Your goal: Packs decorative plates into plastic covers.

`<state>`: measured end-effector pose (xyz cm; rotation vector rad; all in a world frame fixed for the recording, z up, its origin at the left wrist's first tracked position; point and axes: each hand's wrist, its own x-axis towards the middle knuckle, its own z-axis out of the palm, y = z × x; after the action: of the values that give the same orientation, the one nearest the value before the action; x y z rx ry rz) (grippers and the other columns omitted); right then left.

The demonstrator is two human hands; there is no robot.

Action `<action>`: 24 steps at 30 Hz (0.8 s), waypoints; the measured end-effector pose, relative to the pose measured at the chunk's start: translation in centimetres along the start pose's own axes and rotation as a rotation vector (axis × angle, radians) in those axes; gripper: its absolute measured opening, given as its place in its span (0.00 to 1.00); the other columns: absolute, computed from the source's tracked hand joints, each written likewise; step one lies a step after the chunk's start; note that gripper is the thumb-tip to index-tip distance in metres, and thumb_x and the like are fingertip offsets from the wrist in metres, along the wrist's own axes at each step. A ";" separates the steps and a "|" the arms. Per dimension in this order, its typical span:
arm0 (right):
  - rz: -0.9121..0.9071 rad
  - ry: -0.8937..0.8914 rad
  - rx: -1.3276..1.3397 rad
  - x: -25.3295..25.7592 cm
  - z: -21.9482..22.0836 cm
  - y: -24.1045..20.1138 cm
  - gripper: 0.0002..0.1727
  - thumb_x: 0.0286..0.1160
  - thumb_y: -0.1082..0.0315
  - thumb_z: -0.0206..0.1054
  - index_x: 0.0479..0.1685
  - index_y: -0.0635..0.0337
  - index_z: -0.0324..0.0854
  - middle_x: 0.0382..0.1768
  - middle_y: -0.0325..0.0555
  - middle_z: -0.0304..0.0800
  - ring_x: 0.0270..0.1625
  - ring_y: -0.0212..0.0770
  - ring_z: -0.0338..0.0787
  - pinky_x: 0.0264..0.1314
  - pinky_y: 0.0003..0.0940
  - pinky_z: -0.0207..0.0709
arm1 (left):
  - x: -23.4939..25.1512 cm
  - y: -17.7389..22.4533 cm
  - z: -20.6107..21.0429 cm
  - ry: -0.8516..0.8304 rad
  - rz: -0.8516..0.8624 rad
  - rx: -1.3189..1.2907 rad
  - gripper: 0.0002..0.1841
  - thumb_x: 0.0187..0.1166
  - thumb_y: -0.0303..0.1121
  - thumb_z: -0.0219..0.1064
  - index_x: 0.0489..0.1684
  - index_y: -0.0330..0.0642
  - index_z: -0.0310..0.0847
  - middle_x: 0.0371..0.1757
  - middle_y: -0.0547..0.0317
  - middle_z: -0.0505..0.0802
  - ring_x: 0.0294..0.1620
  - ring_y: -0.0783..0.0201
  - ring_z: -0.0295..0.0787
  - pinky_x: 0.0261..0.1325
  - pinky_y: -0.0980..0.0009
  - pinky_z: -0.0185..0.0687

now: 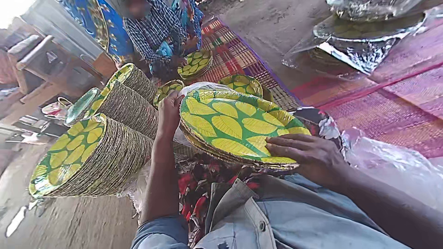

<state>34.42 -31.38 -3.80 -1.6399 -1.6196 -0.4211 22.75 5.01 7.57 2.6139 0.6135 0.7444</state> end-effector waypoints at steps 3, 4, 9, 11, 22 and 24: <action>-0.022 -0.043 -0.004 -0.2 -0.6 -0.1 0.17 0.77 0.61 0.61 0.57 0.50 0.93 0.59 0.46 0.95 0.61 0.48 0.93 0.55 0.42 0.85 | -0.1 -0.4 0.8 0.002 0.017 -0.097 0.16 0.91 0.38 0.57 0.46 0.34 0.84 0.35 0.57 0.87 0.36 0.72 0.81 0.48 0.67 0.77; -0.023 -0.065 -0.006 -0.3 -0.7 -0.2 0.17 0.77 0.62 0.61 0.57 0.49 0.93 0.59 0.45 0.95 0.60 0.47 0.93 0.55 0.41 0.85 | -0.2 -0.5 0.9 -0.009 0.027 -0.152 0.15 0.91 0.37 0.57 0.51 0.35 0.86 0.38 0.58 0.89 0.37 0.75 0.81 0.48 0.71 0.77; -0.036 -0.147 -0.057 -0.8 0.5 -0.9 0.16 0.81 0.64 0.57 0.57 0.48 0.90 0.58 0.43 0.95 0.59 0.47 0.93 0.53 0.44 0.85 | -0.7 0.4 1.5 -0.219 0.140 -0.206 0.15 0.89 0.34 0.59 0.56 0.32 0.86 0.46 0.56 0.92 0.42 0.80 0.82 0.52 0.77 0.78; -0.013 -0.138 -0.088 -0.3 0.8 -1.3 0.15 0.81 0.63 0.58 0.56 0.47 0.89 0.57 0.43 0.96 0.57 0.48 0.94 0.50 0.44 0.85 | -1.7 1.9 1.5 -0.279 0.214 -0.131 0.13 0.88 0.34 0.60 0.55 0.36 0.89 0.44 0.55 0.94 0.39 0.74 0.86 0.50 0.70 0.82; 0.077 0.031 -0.363 -0.1 2.6 -1.2 0.15 0.82 0.71 0.57 0.56 0.48 0.89 0.58 0.45 0.96 0.59 0.50 0.93 0.48 0.46 0.82 | -6.4 5.4 2.4 0.079 0.209 0.258 0.12 0.82 0.28 0.67 0.58 0.38 0.90 0.43 0.42 0.93 0.41 0.43 0.92 0.42 0.43 0.84; 0.091 0.042 -0.348 -0.1 2.2 -1.2 0.16 0.81 0.72 0.58 0.56 0.48 0.90 0.58 0.48 0.95 0.61 0.52 0.93 0.50 0.48 0.82 | -6.8 5.1 2.4 0.182 0.107 0.261 0.12 0.84 0.29 0.63 0.58 0.39 0.90 0.43 0.42 0.91 0.38 0.44 0.89 0.40 0.43 0.80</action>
<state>32.69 -30.07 -4.96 -1.9375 -1.4936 -0.7166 20.47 -3.13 5.10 2.8564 0.6656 1.0049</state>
